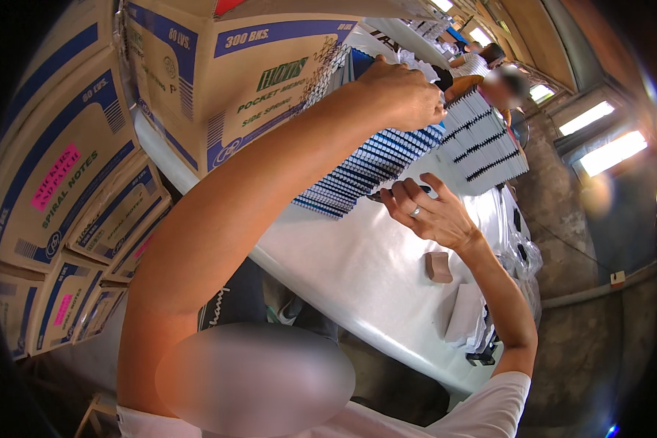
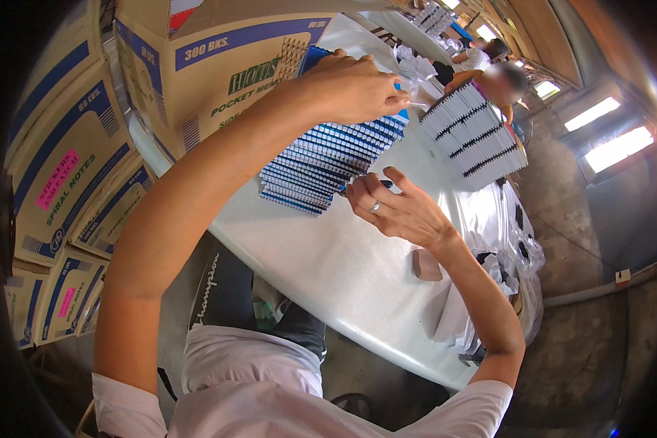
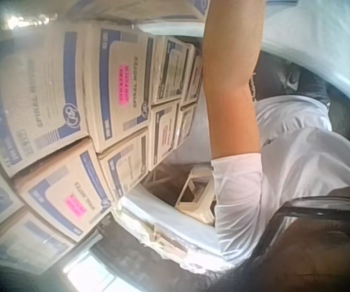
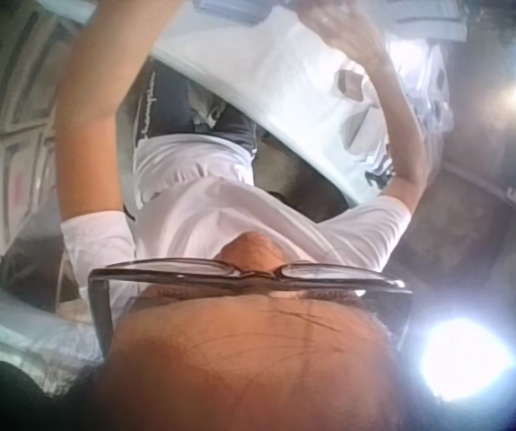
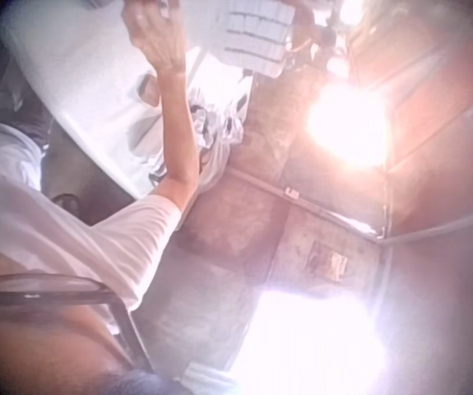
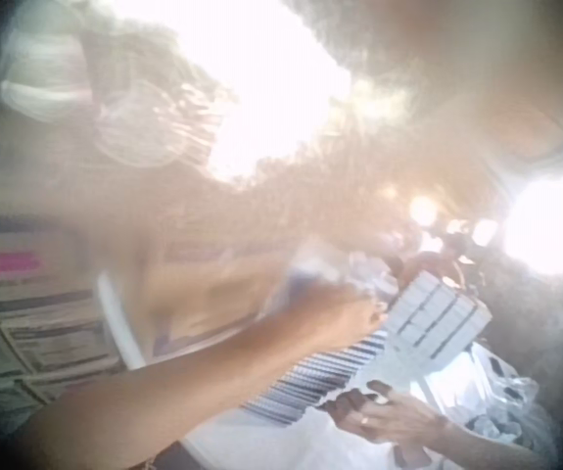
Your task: The person uses wire cutters to snip the ends of metal spiral bindings on a stack of notebooks and then pulls the cut pieces away by hand.
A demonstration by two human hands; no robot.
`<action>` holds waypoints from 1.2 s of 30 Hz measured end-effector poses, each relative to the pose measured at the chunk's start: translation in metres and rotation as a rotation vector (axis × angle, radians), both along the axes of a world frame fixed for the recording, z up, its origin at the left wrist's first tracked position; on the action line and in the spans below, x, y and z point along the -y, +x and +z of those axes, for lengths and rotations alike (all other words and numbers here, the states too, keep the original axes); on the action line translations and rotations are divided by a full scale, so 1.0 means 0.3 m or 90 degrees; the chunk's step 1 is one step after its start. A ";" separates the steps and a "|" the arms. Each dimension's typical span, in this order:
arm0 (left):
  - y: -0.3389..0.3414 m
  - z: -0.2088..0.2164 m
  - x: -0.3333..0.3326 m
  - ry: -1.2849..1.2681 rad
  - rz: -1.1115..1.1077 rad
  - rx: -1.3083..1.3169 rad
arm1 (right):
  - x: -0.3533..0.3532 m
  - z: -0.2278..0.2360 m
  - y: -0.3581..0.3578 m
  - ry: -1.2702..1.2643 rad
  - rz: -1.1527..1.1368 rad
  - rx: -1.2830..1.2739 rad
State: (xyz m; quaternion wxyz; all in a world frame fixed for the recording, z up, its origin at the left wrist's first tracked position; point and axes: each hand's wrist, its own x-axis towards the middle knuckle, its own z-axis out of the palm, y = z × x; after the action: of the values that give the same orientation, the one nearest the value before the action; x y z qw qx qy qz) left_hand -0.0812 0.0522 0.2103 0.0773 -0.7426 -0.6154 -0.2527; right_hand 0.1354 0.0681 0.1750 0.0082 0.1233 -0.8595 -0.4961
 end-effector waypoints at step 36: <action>-0.009 0.011 0.018 -0.018 0.008 0.019 | 0.102 0.045 -0.055 -0.128 -0.162 -0.064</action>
State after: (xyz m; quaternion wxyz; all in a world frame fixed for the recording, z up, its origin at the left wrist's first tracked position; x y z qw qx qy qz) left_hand -0.0838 0.0468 0.2137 0.0595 -0.7361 -0.6245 -0.2543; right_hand 0.1188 0.0373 0.1885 0.0005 -0.0127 -0.9119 -0.4103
